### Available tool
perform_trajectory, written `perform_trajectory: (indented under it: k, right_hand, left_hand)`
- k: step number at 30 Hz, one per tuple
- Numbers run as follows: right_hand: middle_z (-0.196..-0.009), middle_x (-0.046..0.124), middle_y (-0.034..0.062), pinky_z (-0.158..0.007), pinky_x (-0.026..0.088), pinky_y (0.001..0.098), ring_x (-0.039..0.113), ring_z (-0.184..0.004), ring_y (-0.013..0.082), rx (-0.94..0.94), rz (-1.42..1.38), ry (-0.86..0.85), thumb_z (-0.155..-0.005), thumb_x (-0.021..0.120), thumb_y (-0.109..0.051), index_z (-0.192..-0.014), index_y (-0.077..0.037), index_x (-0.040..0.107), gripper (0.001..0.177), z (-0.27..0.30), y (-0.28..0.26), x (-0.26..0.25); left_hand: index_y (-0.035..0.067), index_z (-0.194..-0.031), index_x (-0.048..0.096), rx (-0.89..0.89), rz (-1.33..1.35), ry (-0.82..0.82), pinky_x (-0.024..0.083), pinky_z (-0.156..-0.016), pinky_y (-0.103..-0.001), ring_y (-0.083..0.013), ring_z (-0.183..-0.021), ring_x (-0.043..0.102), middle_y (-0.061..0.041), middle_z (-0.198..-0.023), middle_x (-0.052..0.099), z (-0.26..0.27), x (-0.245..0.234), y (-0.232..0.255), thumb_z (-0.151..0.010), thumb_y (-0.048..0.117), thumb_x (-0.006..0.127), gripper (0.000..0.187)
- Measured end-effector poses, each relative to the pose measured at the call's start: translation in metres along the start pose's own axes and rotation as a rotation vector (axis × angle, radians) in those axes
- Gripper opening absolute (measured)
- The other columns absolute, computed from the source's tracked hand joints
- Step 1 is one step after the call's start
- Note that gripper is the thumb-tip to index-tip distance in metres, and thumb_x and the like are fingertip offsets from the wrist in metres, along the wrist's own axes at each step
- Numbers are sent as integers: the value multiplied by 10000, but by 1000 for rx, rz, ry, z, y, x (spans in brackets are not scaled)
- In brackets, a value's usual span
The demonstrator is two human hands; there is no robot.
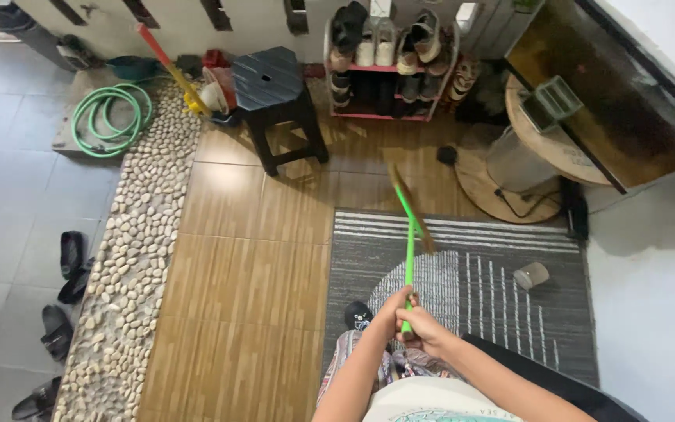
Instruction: The recorder is sweeping the floor and hallway area using a broom.
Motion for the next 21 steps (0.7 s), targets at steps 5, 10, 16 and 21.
perform_trajectory:
  k: [5,10,16,21]
  right_hand:
    - [-652,578,39,-352,328,264,601,-485,169,116,-15,-55,-949,583,-182,-773,-98,539,200,-27,-1,41]
    - [-633,512,-15,-394,344,245,543,-489,114,268,96,-271,-949,581,-174,-747,-134,495,224,-41,-23,65]
    - [-569,446,-85,-384,264,201,392,-433,17,272,16,-442,-963,564,-140,-685,-174,475,294,-32,-71,85]
    - [-561,388,-59,-404,296,234,352,-429,58,203,-100,-607,-982,525,-175,-651,-160,386,359,-21,-90,79]
  left_hand:
    - [191,-772,575,6,-134,272,391,-422,-325,-152,-444,451,29,-600,540,49,-53,28,-946,572,567,419]
    - [164,-784,577,160,-68,541,398,-435,-359,-173,-462,428,-35,-604,529,97,-62,65,-946,568,528,438]
    - [95,-808,577,512,206,490,524,-549,-355,-197,-594,605,-61,-686,628,67,-72,122,-968,306,609,267]
    - [84,-771,591,608,96,423,500,-568,-321,-175,-610,618,-62,-685,635,90,-25,148,-977,253,624,269]
Point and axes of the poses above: each hand's wrist, its own z-axis away from the middle knuckle, its own x-axis out of the palm, y = z × x, the point moved 8 cm from there along -z, towards the middle knuckle
